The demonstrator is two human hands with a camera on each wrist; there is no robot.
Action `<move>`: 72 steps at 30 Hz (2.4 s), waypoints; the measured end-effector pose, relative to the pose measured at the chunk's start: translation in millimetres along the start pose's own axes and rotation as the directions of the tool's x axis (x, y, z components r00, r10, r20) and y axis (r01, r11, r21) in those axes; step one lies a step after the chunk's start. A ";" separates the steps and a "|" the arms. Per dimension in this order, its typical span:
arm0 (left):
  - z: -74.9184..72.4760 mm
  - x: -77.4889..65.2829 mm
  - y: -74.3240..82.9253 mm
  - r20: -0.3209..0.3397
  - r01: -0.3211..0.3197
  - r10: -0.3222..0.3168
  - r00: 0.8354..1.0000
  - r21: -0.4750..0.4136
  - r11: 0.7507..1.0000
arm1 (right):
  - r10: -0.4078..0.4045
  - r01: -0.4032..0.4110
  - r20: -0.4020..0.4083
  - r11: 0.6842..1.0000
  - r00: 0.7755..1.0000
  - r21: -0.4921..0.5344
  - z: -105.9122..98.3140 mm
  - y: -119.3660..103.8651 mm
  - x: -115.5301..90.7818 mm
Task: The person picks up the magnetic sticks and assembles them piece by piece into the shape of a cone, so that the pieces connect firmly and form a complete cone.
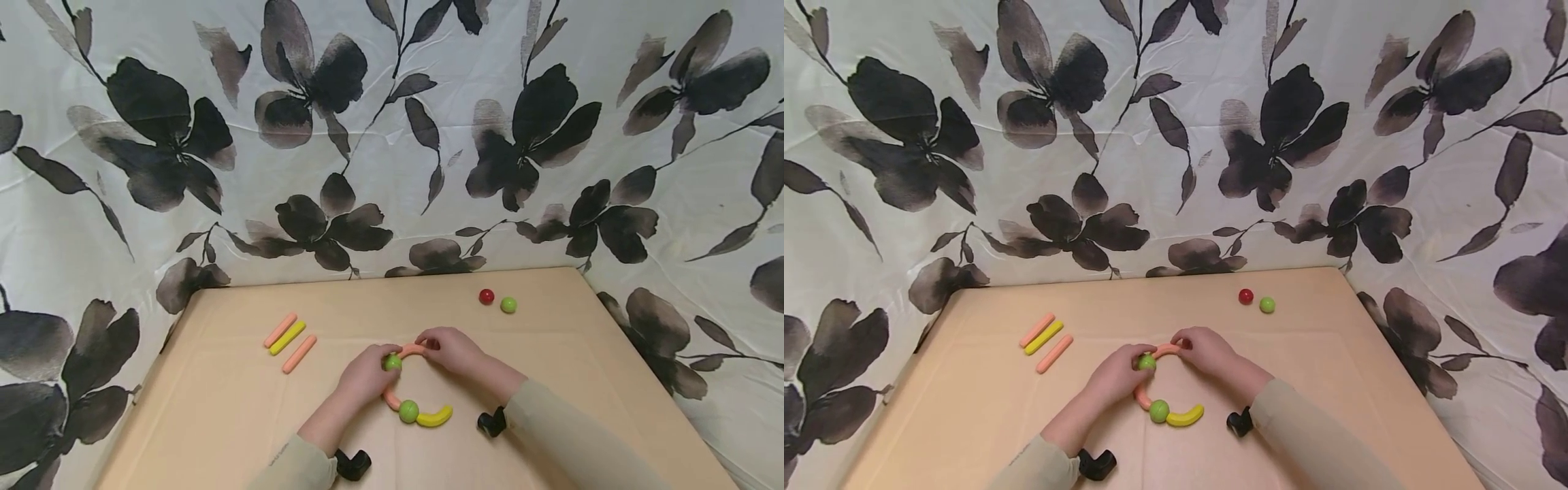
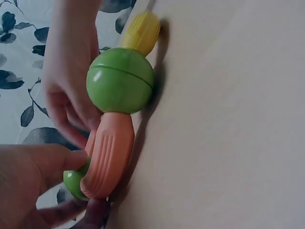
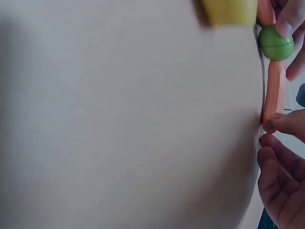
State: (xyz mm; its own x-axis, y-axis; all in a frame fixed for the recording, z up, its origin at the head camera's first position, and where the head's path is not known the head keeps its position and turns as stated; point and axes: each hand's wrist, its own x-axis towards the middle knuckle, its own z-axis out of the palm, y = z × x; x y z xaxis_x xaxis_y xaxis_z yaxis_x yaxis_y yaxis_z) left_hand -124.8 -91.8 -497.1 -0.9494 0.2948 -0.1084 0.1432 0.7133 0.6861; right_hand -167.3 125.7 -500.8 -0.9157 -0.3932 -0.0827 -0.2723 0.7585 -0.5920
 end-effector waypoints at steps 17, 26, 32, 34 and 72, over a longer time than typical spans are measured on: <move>9.9 -13.1 2.3 -0.064 0.118 -0.120 0.991 -0.038 0.992 | -0.092 0.104 0.109 0.989 0.990 -0.106 -6.8 -14.4 24.9; 0.8 -8.3 2.6 -0.127 0.110 -0.111 0.986 -0.013 0.994 | -0.045 0.048 0.049 0.997 0.998 -0.061 -18.8 -7.8 22.6; -0.6 0.8 0.3 -0.140 0.089 -0.093 0.986 -0.037 0.995 | -0.028 0.025 -0.039 0.998 0.999 -0.059 -29.9 8.3 18.0; -0.7 4.8 -1.2 -0.134 0.078 -0.082 0.988 -0.035 0.996 | -0.016 0.010 -0.081 0.998 0.997 -0.067 -35.0 15.2 15.5; 9.6 14.3 -1.8 -0.074 0.094 -0.096 0.993 -0.032 0.995 | 0.400 -0.371 -0.246 0.915 0.883 0.156 -92.3 133.2 -55.5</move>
State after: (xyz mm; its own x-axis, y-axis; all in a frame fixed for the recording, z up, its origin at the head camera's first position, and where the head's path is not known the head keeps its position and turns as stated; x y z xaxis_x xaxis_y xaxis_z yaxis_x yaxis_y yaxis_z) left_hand -135.9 -82.7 -506.8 -0.9769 0.1769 -0.1201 0.0445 0.7174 0.6952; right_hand -180.0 296.5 -501.0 -0.9901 0.0843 -0.1125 0.1370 0.7592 -0.6363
